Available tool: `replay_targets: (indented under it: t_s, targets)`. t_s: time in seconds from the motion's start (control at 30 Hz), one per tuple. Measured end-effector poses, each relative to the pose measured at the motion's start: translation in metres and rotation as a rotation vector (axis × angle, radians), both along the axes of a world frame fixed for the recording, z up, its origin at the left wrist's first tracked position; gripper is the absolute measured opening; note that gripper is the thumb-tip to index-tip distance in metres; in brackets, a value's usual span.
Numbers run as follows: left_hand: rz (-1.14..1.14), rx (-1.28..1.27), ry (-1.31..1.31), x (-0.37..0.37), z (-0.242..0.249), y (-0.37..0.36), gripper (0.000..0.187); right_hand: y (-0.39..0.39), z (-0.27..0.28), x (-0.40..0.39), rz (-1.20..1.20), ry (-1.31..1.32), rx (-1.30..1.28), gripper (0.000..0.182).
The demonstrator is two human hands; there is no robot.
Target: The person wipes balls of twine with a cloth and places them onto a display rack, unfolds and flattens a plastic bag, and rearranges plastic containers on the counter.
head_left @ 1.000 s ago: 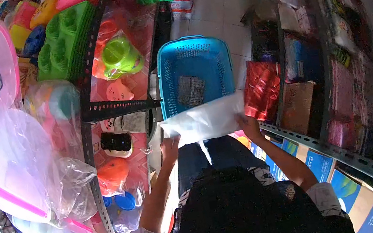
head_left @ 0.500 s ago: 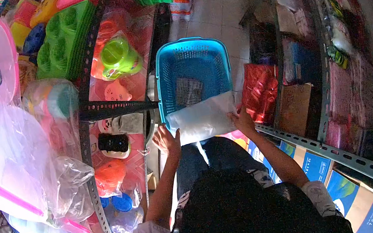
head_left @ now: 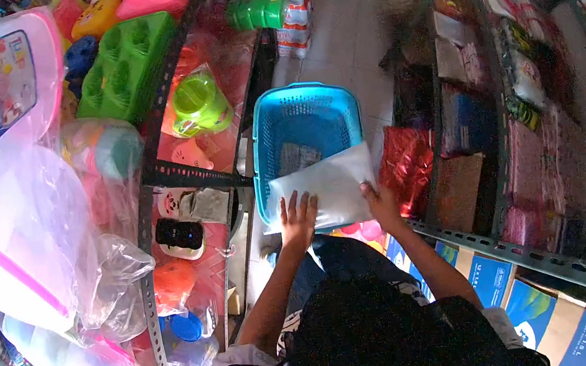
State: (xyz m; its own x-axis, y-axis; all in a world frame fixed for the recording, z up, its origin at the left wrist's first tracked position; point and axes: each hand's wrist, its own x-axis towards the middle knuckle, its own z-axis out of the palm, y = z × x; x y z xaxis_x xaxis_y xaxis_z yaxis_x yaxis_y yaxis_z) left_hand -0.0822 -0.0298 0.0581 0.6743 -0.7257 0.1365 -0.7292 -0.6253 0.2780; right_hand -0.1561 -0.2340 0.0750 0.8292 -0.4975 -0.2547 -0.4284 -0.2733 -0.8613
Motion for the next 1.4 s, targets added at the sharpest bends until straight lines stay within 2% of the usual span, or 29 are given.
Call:
replay_targets:
  t_s: [0.03,0.07,0.13,0.17,0.23,0.33,0.4,0.43,0.5,0.53,0.6,0.63,0.67,0.73,0.77,0.8,0.83,0.87,0.93,1.0,1.03,1.07,1.13,1.17,1.23,1.27,1.3,1.37,1.4]
  targets:
    - [0.003,-0.054,-0.044,0.005,0.017,0.001,0.051,0.003,0.008,0.0,-0.056,-0.022,0.144,0.034]
    - [0.024,-0.057,-0.088,0.009,0.033,0.001,0.04,0.004,0.018,0.0,-0.049,-0.038,0.139,0.034]
    - [0.069,-0.109,-0.147,0.013,0.055,0.001,0.04,0.007,0.046,0.001,-0.223,-0.071,0.414,0.033]
    - [0.076,-0.112,-0.168,0.015,0.071,0.002,0.04,0.013,0.077,0.002,-0.263,-0.143,0.715,0.029]
    - [0.172,-0.172,-0.136,0.019,0.099,0.003,0.039,0.035,0.075,-0.004,-0.221,-0.273,0.826,0.029]
    - [0.277,-0.248,-0.249,0.021,0.123,0.002,0.039,0.076,0.061,-0.019,-0.108,-0.602,1.15,0.028]
    - [0.298,-0.282,-0.336,0.016,0.129,0.0,0.037,0.092,0.07,-0.008,-0.04,-0.723,1.251,0.029]
    - [0.288,-0.297,-0.381,0.01,0.135,-0.001,0.038,0.1,0.083,-0.001,0.131,-0.455,0.483,0.031]
    - [0.252,-0.303,-0.386,-0.008,0.148,0.006,0.043,0.131,0.153,0.025,-0.441,-0.462,1.044,0.041]
    - [0.258,-0.31,-0.399,-0.017,0.158,0.013,0.043,0.132,0.166,0.028,-0.428,-0.471,1.043,0.041]
    - [0.206,-0.31,-0.101,-0.039,0.187,0.028,0.046,0.125,0.183,0.023,-0.32,-0.487,0.967,0.043]
    - [0.226,-0.314,-0.014,-0.052,0.2,0.043,0.058,0.12,0.187,0.017,-0.18,-0.384,0.69,0.043]
    - [0.232,-0.323,-0.023,-0.062,0.197,0.061,0.058,0.121,0.19,0.01,-0.167,-0.391,0.685,0.043]
    - [0.279,-0.824,0.312,-0.074,0.185,0.101,0.052,0.127,0.195,-0.004,-0.037,-0.437,0.197,0.04]
    - [0.371,-0.995,0.562,-0.075,0.181,0.118,0.051,0.129,0.209,-0.009,-0.031,-0.444,0.199,0.04]
    - [0.463,-1.159,0.819,-0.08,0.179,0.138,0.05,0.127,0.229,-0.011,0.317,-0.672,-0.127,0.035]
    - [0.247,-0.728,0.371,-0.079,0.183,0.166,0.051,0.126,0.251,-0.012,0.667,-0.881,-0.463,0.032]
    - [0.243,-0.373,-0.076,-0.079,0.208,0.178,0.07,0.13,0.262,-0.016,1.015,-1.072,-0.811,0.032]
    - [0.232,-0.76,-0.093,-0.077,0.207,0.204,0.089,0.147,0.272,-0.03,1.097,-1.079,-0.842,0.034]
    - [0.003,-0.868,-0.319,-0.077,0.231,0.217,0.095,0.167,0.293,-0.045,1.299,-1.052,-0.799,0.025]
    - [-0.064,-0.807,-0.378,-0.081,0.254,0.222,0.092,0.176,0.298,-0.053,1.306,-1.055,-0.798,0.025]
    - [-0.165,-0.821,-0.37,-0.087,0.274,0.225,0.071,0.184,0.302,-0.059,1.39,-1.025,-0.78,0.028]
    - [-0.316,-0.362,-0.363,-0.103,0.305,0.24,0.041,0.195,0.309,-0.069,1.479,-0.995,-0.762,0.03]
    - [-0.313,-0.362,-0.367,-0.108,0.305,0.244,0.041,0.198,0.314,-0.071,1.504,-1.022,-0.848,0.032]
    - [-0.353,-0.325,-0.362,-0.117,0.303,0.251,0.024,0.203,0.318,-0.075,1.528,-1.054,-0.94,0.034]
    - [-0.246,-0.389,-0.371,-0.124,0.301,0.256,0.027,0.204,0.318,-0.076,1.459,-1.149,-1.038,0.034]
    - [-0.025,-0.836,-0.096,-0.128,0.28,0.251,0.03,0.205,0.319,-0.076,1.383,-1.242,-1.135,0.035]
    - [0.397,-1.454,0.649,-0.145,0.25,0.242,0.043,0.208,0.326,-0.072,1.356,-1.298,-1.237,0.035]
    - [0.048,-1.579,1.312,-0.142,0.224,0.252,0.062,0.209,0.329,-0.07,1.331,-1.345,-1.334,0.035]
